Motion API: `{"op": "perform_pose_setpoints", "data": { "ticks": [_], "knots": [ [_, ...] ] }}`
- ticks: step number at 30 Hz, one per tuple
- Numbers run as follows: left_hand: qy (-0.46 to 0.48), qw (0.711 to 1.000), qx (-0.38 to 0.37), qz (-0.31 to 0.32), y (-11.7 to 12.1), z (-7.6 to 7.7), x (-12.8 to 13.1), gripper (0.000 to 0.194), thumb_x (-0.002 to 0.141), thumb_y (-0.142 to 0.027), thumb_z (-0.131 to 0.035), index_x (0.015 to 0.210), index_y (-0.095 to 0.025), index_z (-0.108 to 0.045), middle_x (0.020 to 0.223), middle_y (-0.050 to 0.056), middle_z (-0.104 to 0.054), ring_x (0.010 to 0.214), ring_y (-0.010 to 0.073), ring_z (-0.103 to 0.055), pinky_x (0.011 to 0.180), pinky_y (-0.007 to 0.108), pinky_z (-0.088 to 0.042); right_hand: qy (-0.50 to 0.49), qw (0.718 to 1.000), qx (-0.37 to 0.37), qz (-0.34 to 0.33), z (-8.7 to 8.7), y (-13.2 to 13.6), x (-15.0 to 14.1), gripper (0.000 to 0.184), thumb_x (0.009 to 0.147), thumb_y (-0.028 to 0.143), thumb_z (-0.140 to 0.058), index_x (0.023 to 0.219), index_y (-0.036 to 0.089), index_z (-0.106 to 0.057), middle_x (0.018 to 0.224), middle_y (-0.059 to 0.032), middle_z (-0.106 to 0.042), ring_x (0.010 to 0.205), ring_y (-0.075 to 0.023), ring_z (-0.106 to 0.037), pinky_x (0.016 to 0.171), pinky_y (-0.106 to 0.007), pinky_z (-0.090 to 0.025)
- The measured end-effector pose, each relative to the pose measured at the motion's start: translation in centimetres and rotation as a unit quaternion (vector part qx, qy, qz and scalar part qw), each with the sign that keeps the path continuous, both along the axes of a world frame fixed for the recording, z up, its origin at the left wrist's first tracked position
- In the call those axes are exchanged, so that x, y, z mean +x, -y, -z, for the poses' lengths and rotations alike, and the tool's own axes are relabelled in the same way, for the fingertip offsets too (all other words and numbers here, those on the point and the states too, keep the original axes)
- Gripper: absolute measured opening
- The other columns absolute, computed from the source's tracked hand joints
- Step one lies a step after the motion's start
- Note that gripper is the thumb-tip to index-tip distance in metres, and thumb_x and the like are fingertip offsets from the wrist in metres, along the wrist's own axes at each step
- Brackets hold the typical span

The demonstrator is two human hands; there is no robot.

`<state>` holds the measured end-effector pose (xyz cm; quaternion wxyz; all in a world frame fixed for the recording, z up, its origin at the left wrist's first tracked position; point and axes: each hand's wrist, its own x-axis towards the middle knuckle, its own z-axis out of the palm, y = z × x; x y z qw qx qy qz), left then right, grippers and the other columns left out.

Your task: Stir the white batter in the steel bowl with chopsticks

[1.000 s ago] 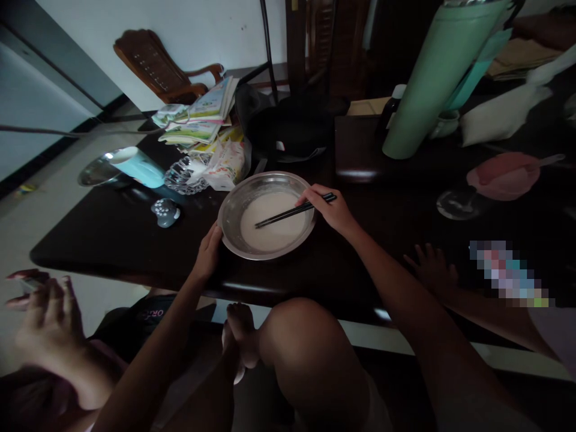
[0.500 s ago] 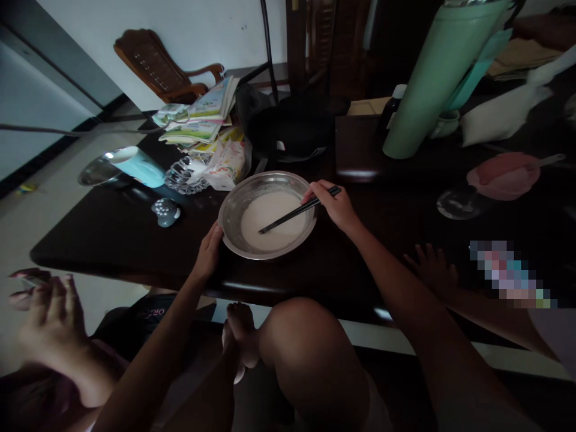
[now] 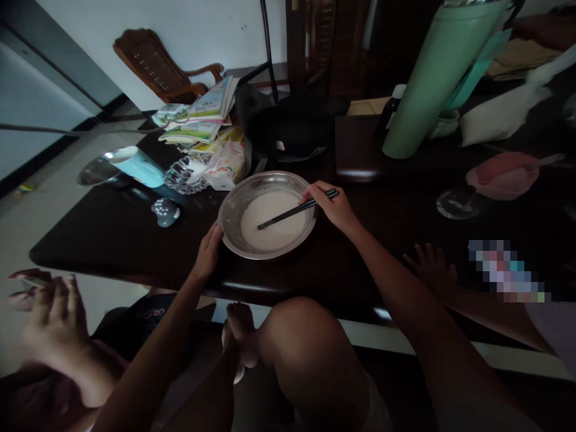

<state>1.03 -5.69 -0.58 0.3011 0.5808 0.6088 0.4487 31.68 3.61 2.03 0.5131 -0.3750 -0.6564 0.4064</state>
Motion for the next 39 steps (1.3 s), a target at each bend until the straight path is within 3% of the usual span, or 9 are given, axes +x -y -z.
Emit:
{"op": "perform_pose_setpoints", "data": {
  "ticks": [3, 9, 12, 16, 19, 23, 29, 32, 39],
  "knots": [
    [-0.001, 1.000, -0.001, 0.002, 0.0, -0.1, 0.1, 0.068, 0.092, -0.064, -0.040, 0.135, -0.014, -0.058, 0.142, 0.011, -0.057, 0.138, 0.0279, -0.044, 0.118, 0.042, -0.026, -0.004, 0.999, 0.024, 0.040, -0.1, -0.4, 0.6, 0.037, 0.089, 0.055, -0.057, 0.077, 0.023, -0.069, 0.073, -0.0007, -0.073, 0.076, -0.0159, -0.070, 0.078, -0.033, -0.055],
    [0.011, 1.000, -0.004, 0.001, 0.0, 0.0, 0.0, 0.068, 0.091, -0.065, -0.042, 0.134, -0.015, -0.058, 0.141, 0.011, -0.057, 0.137, 0.0285, -0.044, 0.118, 0.044, -0.026, -0.059, 0.990, -0.010, 0.131, 0.3, -2.0, 2.6, 0.043, 0.091, 0.057, -0.052, 0.069, 0.022, -0.061, 0.056, 0.0003, -0.063, 0.053, -0.0135, -0.063, 0.054, -0.028, -0.050],
    [0.006, 1.000, -0.003, -0.003, 0.0, 0.0, 0.0, 0.068, 0.091, -0.065, -0.042, 0.134, -0.015, -0.059, 0.142, 0.010, -0.056, 0.139, 0.0282, -0.043, 0.118, 0.043, -0.026, -0.021, 0.995, -0.021, 0.090, 0.3, -1.2, 1.5, 0.043, 0.090, 0.058, -0.052, 0.069, 0.022, -0.064, 0.057, 0.0000, -0.065, 0.056, -0.0137, -0.063, 0.056, -0.028, -0.050],
    [0.006, 1.000, -0.005, -0.009, 0.0, 0.1, 0.0, 0.066, 0.091, -0.064, -0.042, 0.133, -0.016, -0.059, 0.143, 0.009, -0.056, 0.137, 0.0275, -0.045, 0.118, 0.041, -0.027, 0.018, 0.999, 0.011, 0.026, 0.2, -0.3, 0.3, 0.040, 0.089, 0.057, -0.055, 0.072, 0.024, -0.068, 0.072, -0.0007, -0.072, 0.077, -0.0161, -0.069, 0.076, -0.032, -0.055],
    [0.010, 1.000, -0.002, -0.006, 0.0, 0.2, -0.1, 0.066, 0.092, -0.064, -0.042, 0.134, -0.016, -0.059, 0.142, 0.009, -0.056, 0.138, 0.0273, -0.044, 0.119, 0.042, -0.026, -0.014, 0.996, 0.023, 0.082, 0.3, -0.9, 0.9, 0.038, 0.088, 0.056, -0.057, 0.073, 0.023, -0.068, 0.073, -0.0011, -0.072, 0.075, -0.0161, -0.070, 0.077, -0.032, -0.055],
    [0.009, 1.000, -0.004, -0.006, 0.0, 0.2, -0.1, 0.067, 0.092, -0.064, -0.042, 0.135, -0.014, -0.058, 0.142, 0.011, -0.056, 0.137, 0.0276, -0.045, 0.118, 0.043, -0.027, -0.089, 0.983, -0.002, 0.162, 0.3, -1.7, 2.0, 0.042, 0.088, 0.057, -0.056, 0.066, 0.022, -0.061, 0.056, 0.0005, -0.065, 0.054, -0.0136, -0.064, 0.057, -0.029, -0.052],
    [0.004, 1.000, -0.004, -0.004, 0.0, 0.0, 0.0, 0.066, 0.092, -0.064, -0.041, 0.134, -0.016, -0.059, 0.142, 0.010, -0.057, 0.137, 0.0280, -0.044, 0.118, 0.044, -0.026, 0.005, 1.000, -0.001, 0.016, 0.0, -0.3, 0.3, 0.039, 0.089, 0.055, -0.055, 0.072, 0.023, -0.068, 0.067, -0.0002, -0.071, 0.072, -0.0156, -0.069, 0.071, -0.031, -0.055],
    [0.005, 1.000, -0.006, -0.005, 0.0, 0.0, 0.0, 0.066, 0.093, -0.063, -0.041, 0.135, -0.015, -0.058, 0.143, 0.010, -0.056, 0.139, 0.0280, -0.043, 0.119, 0.043, -0.025, 0.004, 1.000, 0.021, 0.013, 0.0, -0.2, 0.2, 0.035, 0.089, 0.055, -0.057, 0.076, 0.024, -0.070, 0.074, -0.0004, -0.073, 0.079, -0.0166, -0.070, 0.081, -0.033, -0.054],
    [0.002, 1.000, 0.001, 0.000, -0.1, 0.1, 0.0, 0.065, 0.093, -0.063, -0.041, 0.134, -0.016, -0.058, 0.141, 0.011, -0.057, 0.137, 0.0274, -0.045, 0.118, 0.042, -0.028, -0.051, 0.990, -0.025, 0.126, 1.0, -1.9, 2.1, 0.045, 0.088, 0.062, -0.052, 0.070, 0.023, -0.064, 0.054, 0.0008, -0.064, 0.054, -0.0144, -0.064, 0.054, -0.028, -0.047]
  ]
}}
